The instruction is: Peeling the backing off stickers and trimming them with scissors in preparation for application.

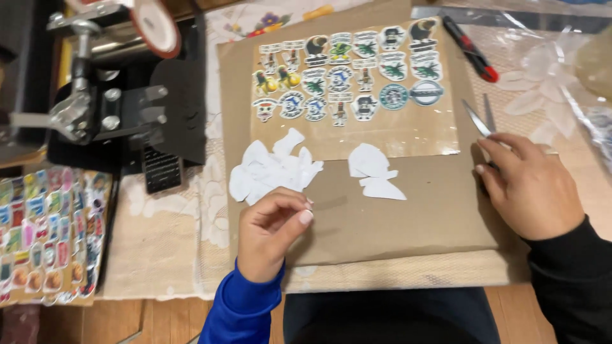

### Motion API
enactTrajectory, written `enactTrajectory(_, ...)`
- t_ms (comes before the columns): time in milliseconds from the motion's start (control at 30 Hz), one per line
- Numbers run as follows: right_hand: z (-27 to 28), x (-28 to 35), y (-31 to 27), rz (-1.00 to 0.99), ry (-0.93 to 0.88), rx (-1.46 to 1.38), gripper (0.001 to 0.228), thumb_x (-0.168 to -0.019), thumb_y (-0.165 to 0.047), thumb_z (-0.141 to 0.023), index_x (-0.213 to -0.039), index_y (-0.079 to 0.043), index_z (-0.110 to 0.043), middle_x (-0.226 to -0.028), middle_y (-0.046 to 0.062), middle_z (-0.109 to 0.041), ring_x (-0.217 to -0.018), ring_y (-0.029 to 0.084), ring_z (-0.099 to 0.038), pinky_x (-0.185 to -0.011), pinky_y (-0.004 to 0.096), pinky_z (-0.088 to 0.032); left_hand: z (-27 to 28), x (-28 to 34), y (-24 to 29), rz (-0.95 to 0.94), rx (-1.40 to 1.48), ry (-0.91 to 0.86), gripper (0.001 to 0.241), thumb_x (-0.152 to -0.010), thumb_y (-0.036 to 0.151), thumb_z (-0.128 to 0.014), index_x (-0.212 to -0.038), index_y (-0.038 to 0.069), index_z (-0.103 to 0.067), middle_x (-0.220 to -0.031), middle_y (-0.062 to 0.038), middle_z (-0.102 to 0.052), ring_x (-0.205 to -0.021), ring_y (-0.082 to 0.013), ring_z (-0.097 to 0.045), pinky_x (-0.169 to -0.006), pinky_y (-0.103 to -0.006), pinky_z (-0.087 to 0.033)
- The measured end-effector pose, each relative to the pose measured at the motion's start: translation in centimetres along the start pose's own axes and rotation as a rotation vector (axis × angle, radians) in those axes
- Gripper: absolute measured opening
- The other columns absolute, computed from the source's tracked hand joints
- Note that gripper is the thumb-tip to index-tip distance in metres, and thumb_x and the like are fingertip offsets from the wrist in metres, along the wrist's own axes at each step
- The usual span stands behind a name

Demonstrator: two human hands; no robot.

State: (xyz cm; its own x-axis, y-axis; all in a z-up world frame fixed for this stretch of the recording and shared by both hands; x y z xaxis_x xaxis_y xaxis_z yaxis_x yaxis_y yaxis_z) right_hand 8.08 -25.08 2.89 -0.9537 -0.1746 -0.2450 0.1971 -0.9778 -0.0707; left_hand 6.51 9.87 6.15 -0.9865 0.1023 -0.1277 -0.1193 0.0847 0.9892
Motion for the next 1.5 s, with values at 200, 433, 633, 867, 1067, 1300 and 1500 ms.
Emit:
enactTrajectory(200,-0.9,1.5,1.8,-0.011,-0.076,0.051,0.038,-0.095,-0.026,-0.062,-0.129,-0.012,-0.069,-0.135,0.008,-0.069,-0.114,0.037,-0.065,-0.094,0.046,-0.056,-3.0,-0.1,-1.2,0.079,0.071,-0.090,0.004,-0.087,0.006,-0.073,-0.089,0.007,-0.070,-0.090,-0.008,-0.070,-0.086,-0.0179,-0.066,-0.081,-0.0296,-0.055)
enactTrajectory(433,0.0,2.4,2.8,-0.117,-0.035,0.078,0.045,-0.088,-0.025,-0.067,-0.132,-0.017,-0.073,-0.130,0.000,-0.074,-0.104,0.025,-0.072,-0.073,0.038,-0.059,-3.6,-0.2,-1.5,0.098,0.062,-0.102,0.004,-0.087,0.006,-0.073,-0.090,0.006,-0.069,-0.090,-0.008,-0.070,-0.086,-0.0179,-0.065,-0.081,-0.0296,-0.054)
enactTrajectory(633,2.5,3.2,2.0,-0.175,0.024,0.213,0.062,-0.090,-0.035,-0.067,-0.147,-0.012,-0.069,-0.118,0.001,-0.075,-0.096,0.014,-0.073,-0.065,0.029,-0.056,-4.9,-0.4,-1.7,0.147,0.173,-0.133,0.006,-0.088,0.013,-0.072,-0.088,0.009,-0.068,-0.096,-0.014,-0.076,-0.094,-0.0232,-0.072,-0.089,-0.0366,-0.058)
enactTrajectory(867,5.2,5.6,-7.2,-0.041,0.086,-1.051,0.045,-0.058,-0.044,-0.083,-0.083,-0.010,-0.067,-0.074,-0.001,-0.066,-0.067,0.010,-0.063,-0.065,0.022,-0.051,-8.2,-0.2,-0.7,0.222,0.586,-0.217,0.005,-0.093,0.007,-0.068,-0.094,0.003,-0.065,-0.112,-0.031,-0.069,-0.111,-0.0397,-0.069,-0.094,-0.0447,-0.061)
enactTrajectory(1067,7.6,4.7,-13.1,0.125,0.048,-1.186,0.044,-0.068,-0.050,-0.080,-0.080,-0.010,-0.066,-0.068,-0.004,-0.062,-0.060,0.008,-0.060,-0.061,0.021,-0.051,-9.7,0.5,0.7,0.250,0.651,-0.266,0.010,-0.094,0.010,-0.068,-0.095,0.003,-0.061,-0.117,-0.035,-0.066,-0.110,-0.0436,-0.068,-0.089,-0.0447,-0.063)
enactTrajectory(1300,7.2,4.8,-13.5,0.111,0.040,-1.152,0.042,-0.066,-0.049,-0.083,-0.076,-0.012,-0.065,-0.071,-0.004,-0.063,-0.053,0.004,-0.057,-0.056,0.018,-0.050,-10.0,0.9,0.3,0.291,0.605,-0.225,0.012,-0.094,0.013,-0.067,-0.094,0.004,-0.059,-0.111,-0.033,-0.069,-0.100,-0.0428,-0.072,-0.080,-0.0440,-0.065)
enactTrajectory(1500,6.5,4.9,-13.2,0.082,0.051,-1.130,0.041,-0.059,-0.043,-0.089,-0.075,-0.012,-0.067,-0.068,-0.005,-0.065,-0.049,0.003,-0.057,-0.053,0.016,-0.049,-10.0,1.1,-0.4,0.324,0.616,-0.189,0.013,-0.094,0.012,-0.067,-0.094,0.003,-0.058,-0.109,-0.034,-0.069,-0.097,-0.0439,-0.073,-0.076,-0.0437,-0.066)
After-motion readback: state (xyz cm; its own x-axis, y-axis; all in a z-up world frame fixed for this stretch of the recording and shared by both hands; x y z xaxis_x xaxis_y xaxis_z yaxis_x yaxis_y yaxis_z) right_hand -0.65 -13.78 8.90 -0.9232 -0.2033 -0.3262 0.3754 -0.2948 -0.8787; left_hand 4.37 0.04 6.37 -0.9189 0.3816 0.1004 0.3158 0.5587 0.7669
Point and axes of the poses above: each hand's wrist, its own x-axis away from the middle knuckle, its own z-axis out of the back of the hand, y = z × x, the point moved 10 cm from there along -x, towards the middle knuckle
